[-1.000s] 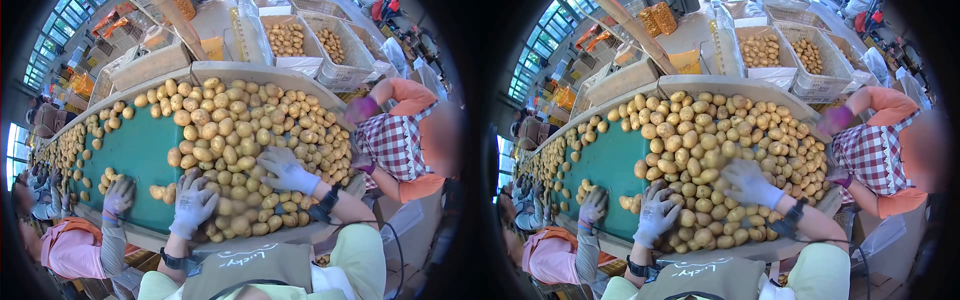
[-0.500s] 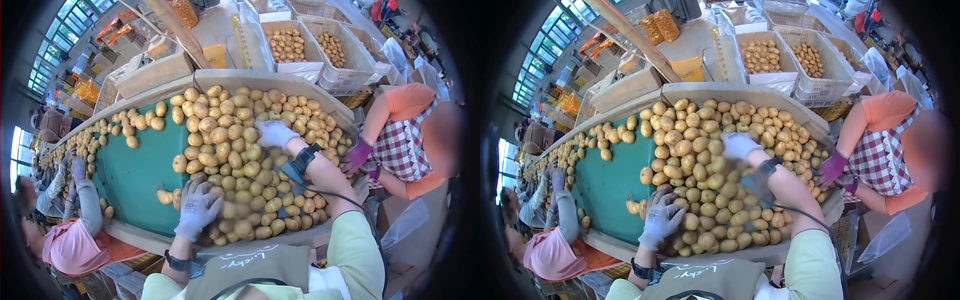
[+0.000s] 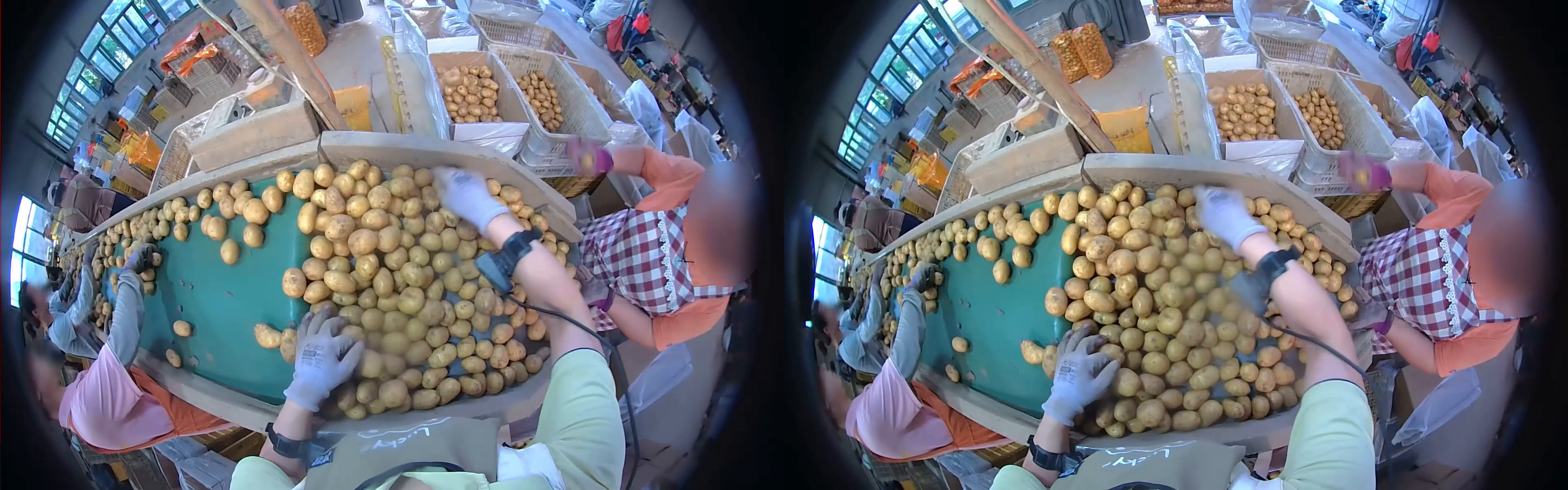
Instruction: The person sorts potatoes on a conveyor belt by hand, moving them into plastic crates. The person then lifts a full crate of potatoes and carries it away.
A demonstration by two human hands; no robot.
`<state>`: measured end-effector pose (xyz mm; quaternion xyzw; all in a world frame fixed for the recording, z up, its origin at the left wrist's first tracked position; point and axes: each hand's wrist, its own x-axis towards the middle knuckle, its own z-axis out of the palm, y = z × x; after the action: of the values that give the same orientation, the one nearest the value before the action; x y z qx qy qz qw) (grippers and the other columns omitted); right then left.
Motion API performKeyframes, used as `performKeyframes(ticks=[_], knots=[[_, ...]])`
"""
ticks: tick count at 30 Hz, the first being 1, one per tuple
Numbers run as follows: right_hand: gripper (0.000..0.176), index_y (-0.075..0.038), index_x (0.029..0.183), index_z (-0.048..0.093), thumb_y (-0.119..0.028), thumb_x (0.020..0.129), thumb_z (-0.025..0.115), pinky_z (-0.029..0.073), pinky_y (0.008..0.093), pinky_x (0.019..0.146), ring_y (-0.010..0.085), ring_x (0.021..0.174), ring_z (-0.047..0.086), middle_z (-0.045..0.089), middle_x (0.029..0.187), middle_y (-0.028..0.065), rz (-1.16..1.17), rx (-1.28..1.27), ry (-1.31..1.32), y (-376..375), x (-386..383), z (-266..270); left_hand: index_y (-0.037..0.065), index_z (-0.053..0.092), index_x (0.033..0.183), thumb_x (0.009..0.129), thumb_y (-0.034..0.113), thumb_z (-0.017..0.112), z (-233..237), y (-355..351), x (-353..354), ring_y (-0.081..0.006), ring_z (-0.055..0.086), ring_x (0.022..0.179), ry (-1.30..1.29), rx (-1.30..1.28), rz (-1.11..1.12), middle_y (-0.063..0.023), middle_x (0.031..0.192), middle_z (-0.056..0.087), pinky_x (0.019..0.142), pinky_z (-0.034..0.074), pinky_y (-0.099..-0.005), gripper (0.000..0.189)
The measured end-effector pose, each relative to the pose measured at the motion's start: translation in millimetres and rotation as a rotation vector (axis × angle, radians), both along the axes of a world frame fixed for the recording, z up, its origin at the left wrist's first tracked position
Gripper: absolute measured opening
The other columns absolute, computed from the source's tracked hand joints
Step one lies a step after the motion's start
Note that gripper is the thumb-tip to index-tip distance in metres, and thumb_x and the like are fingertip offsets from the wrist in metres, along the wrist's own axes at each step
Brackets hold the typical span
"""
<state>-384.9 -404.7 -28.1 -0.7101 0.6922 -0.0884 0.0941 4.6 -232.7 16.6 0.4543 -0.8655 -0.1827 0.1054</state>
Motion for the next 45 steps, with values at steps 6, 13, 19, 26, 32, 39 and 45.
performKeyframes(ticks=[6,13,19,26,32,39,45], knots=[[0.054,-0.01,0.138,0.059,-0.033,0.089,0.063,0.053,0.0518,0.1,0.0385,0.12,0.068,0.071,0.127,0.0219,0.027,0.36,-0.107,8,21,-8,0.011,0.078,0.083,0.088,0.031,0.075,6,5,3,-0.0407,0.05,0.139,0.015,0.013,-0.005,-0.0115,0.128,0.069,0.122,0.03,-0.0593,0.021],[0.061,-0.011,0.142,0.058,-0.038,0.088,0.065,0.053,0.0496,0.099,0.0388,0.114,0.069,0.072,0.122,0.0224,0.171,0.171,-0.147,47,15,24,0.012,0.078,0.084,0.088,0.031,0.074,9,4,8,-0.0403,0.051,0.138,0.004,0.018,-0.022,-0.0119,0.126,0.069,0.122,0.031,-0.0591,0.02],[0.048,-0.01,0.131,0.065,-0.031,0.088,0.072,0.057,0.0481,0.084,0.0393,0.097,0.071,0.072,0.101,0.0227,-0.207,-0.785,-0.035,7,-24,56,0.013,0.079,0.089,0.087,0.032,0.075,9,6,5,-0.0403,0.051,0.137,-0.002,-0.006,-0.039,-0.0117,0.125,0.069,0.12,0.032,-0.0591,0.02],[0.042,-0.016,0.119,0.073,-0.043,0.088,0.069,0.047,0.0502,0.094,0.0305,0.109,0.062,0.067,0.118,0.0117,0.464,-0.266,-0.238,155,71,-5,0.014,0.08,0.092,0.087,0.032,0.075,6,7,5,-0.041,0.051,0.137,-0.004,0.01,-0.019,-0.0118,0.126,0.068,0.121,0.031,-0.0586,0.019],[0.029,-0.01,0.111,0.069,-0.034,0.095,0.063,0.051,0.0487,0.09,0.0354,0.097,0.069,0.071,0.103,0.0164,0.142,0.063,-0.099,126,8,0,0.013,0.08,0.09,0.089,0.032,0.075,7,6,0,-0.0412,0.052,0.136,-0.02,-0.013,-0.023,-0.0118,0.126,0.068,0.12,0.03,-0.0591,0.02],[0.047,-0.01,0.126,0.062,-0.043,0.093,0.06,0.052,0.0528,0.096,0.04,0.113,0.07,0.073,0.118,0.0233,0.008,0.16,-0.13,60,30,-25,0.013,0.08,0.09,0.089,0.033,0.073,7,7,3,-0.0402,0.053,0.136,-0.001,-0.008,-0.024,-0.0122,0.126,0.069,0.118,0.035,-0.0565,0.022],[0.037,-0.012,0.122,0.068,-0.036,0.094,0.062,0.055,0.053,0.091,0.0414,0.101,0.072,0.073,0.115,0.0222,-0.078,-0.124,0.0,28,-13,17,0.014,0.081,0.089,0.088,0.033,0.073,13,3,1,-0.0394,0.056,0.133,-0.028,0.0,-0.028,-0.0116,0.124,0.071,0.112,0.041,-0.0546,0.021]])
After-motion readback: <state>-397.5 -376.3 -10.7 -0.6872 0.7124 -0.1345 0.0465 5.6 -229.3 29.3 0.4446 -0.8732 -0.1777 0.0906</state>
